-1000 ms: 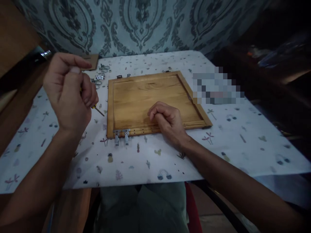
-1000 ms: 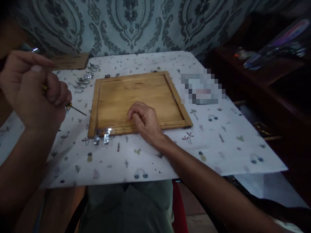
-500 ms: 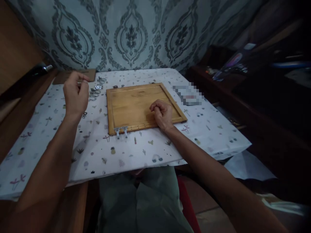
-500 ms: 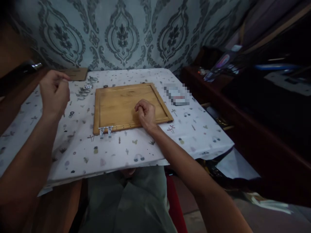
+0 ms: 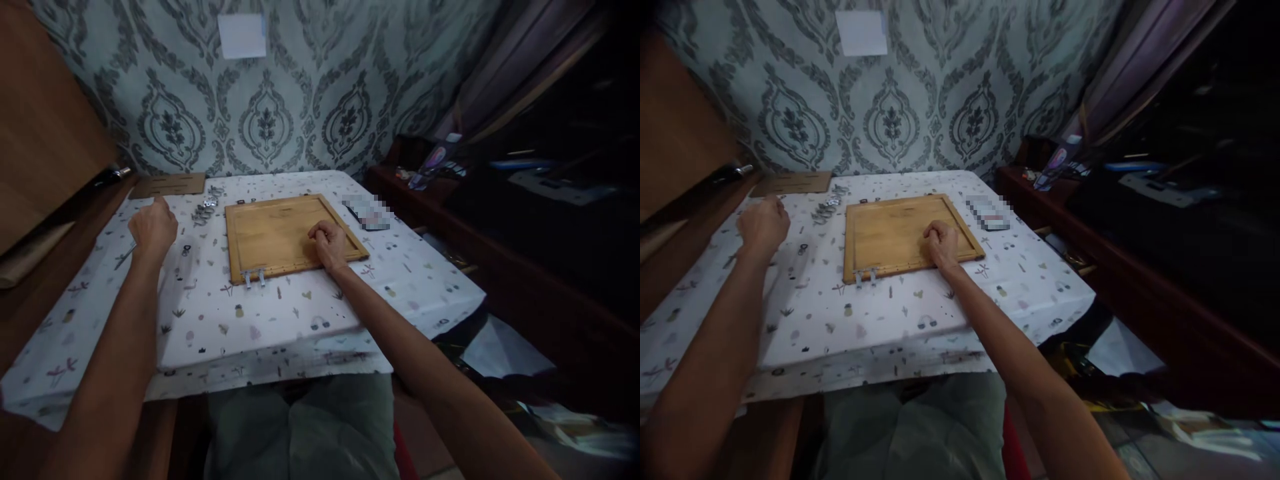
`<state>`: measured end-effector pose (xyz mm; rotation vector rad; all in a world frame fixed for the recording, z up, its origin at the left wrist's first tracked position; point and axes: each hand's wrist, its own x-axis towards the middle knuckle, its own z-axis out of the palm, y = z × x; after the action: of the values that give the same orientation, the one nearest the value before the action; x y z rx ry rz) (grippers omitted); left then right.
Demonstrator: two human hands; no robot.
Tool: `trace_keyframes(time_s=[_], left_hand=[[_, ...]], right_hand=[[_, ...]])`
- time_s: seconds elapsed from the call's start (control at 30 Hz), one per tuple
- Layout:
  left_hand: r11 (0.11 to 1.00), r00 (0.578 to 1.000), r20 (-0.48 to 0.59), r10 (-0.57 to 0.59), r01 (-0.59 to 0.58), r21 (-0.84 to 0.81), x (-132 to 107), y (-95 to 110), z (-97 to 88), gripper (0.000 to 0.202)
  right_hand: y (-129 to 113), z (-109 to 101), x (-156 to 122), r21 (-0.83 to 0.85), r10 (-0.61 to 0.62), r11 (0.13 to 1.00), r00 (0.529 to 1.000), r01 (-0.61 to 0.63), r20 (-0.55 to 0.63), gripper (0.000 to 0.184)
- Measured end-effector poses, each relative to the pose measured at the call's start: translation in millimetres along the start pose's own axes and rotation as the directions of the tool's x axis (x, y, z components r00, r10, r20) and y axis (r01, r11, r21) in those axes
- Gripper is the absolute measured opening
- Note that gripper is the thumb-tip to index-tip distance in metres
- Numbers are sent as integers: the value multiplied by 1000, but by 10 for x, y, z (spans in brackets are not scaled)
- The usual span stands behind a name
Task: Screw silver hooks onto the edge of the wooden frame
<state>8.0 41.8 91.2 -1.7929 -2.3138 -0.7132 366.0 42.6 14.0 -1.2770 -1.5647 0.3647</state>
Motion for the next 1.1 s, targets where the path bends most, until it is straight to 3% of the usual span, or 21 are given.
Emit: trace_keyframes(time_s=[0.13,0.4,0.73,1.1], left_hand=[[986,995,-23,-97,100,133,45,-173,87,27],[971,992,35,-123,113,211,83,-419,323,29],[971,973,178,147,-176,161,-1,-208,546,35],[961,971,187,150,-187,201,32,-217,631,37]], right_hand=[[-8,-12,7,11,-4,1000,999,3,34,17],[22,-29,21,16,-33,999,997,32,73,18],[21,-31,22,-17,-58,998,992,60,108,17],[8,-6,3,-13,-81,996,989,83,127,16]])
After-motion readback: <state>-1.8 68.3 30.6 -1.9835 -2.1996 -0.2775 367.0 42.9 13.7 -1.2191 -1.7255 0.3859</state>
